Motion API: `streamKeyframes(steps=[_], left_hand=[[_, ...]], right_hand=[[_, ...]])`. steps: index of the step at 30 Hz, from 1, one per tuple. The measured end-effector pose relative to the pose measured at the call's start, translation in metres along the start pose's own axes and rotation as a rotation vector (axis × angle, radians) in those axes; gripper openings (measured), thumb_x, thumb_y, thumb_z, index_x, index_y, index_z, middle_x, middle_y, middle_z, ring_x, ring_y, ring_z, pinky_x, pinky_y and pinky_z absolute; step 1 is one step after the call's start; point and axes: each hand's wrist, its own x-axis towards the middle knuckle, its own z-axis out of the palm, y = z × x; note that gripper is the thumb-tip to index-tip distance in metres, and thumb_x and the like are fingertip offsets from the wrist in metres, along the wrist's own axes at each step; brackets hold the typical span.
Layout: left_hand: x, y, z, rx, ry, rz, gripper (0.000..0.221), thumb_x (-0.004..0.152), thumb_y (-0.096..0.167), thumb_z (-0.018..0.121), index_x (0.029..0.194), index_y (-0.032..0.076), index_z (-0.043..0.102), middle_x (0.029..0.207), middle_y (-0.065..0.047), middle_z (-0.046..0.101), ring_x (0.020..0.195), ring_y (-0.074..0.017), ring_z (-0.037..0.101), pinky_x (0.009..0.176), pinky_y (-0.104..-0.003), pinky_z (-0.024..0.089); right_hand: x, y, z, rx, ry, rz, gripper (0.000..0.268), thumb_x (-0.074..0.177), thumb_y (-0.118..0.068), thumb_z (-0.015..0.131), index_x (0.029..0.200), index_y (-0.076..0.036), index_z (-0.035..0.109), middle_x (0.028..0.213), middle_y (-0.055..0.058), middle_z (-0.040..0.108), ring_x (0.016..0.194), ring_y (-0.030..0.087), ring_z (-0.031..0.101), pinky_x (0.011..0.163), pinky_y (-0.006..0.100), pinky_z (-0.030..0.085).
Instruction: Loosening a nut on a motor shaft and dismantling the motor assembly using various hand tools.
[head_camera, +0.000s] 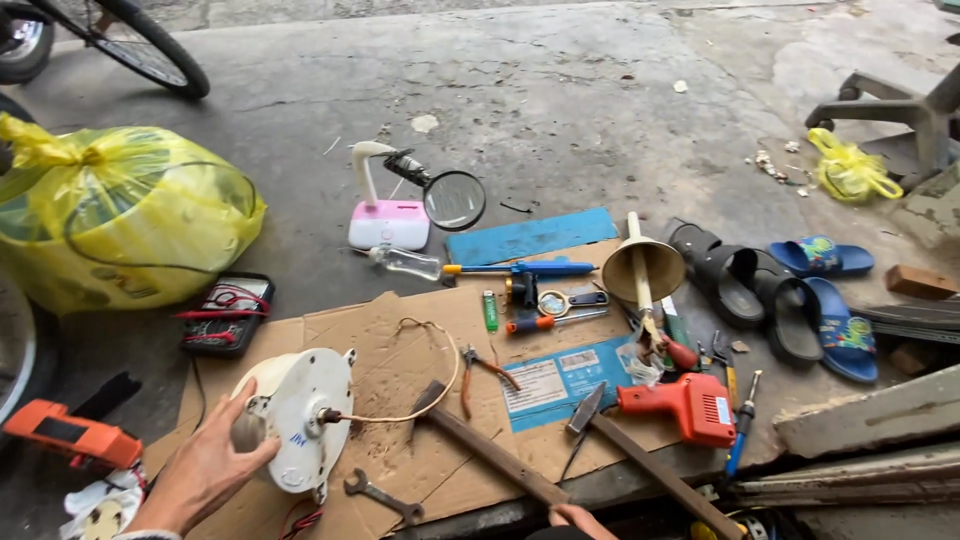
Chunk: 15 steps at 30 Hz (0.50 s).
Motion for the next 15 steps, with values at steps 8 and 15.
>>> streamKeyframes(steps=[8,15], left_hand=[[0.012,-0.01,0.011,0.001,-0.011,-0.071,0.113,0.081,0.05,0.091,0.173,0.058,0.025,0.185,0.009,0.027,0.163,-0.0202,0.047,0.13,-0.044,0.044],[0.01,-0.003,0.0,-0.102,-0.157,-0.273,0.126,0.084,0.051,0.102,0.173,0.069,0.015,0.19,0.011,0.014,0.138,-0.0198,0.087,0.114,-0.035,0.06]], right_hand=[[-0.172,-0.351,-0.014,-0.06,0.65,-0.119,0.046,0.11,-0.053,0.053,0.091,-0.015,0.071,0.087,0.003,0.084,0.07,0.015,0.074,0.071,0.032,0.054],[-0.082,-0.417,-0.083,0.591,0.594,0.118,0.063,0.111,-0.05,0.064,0.117,0.012,0.073,0.088,0.029,0.08,0.06,0.032,0.062,0.055,0.04,0.042]])
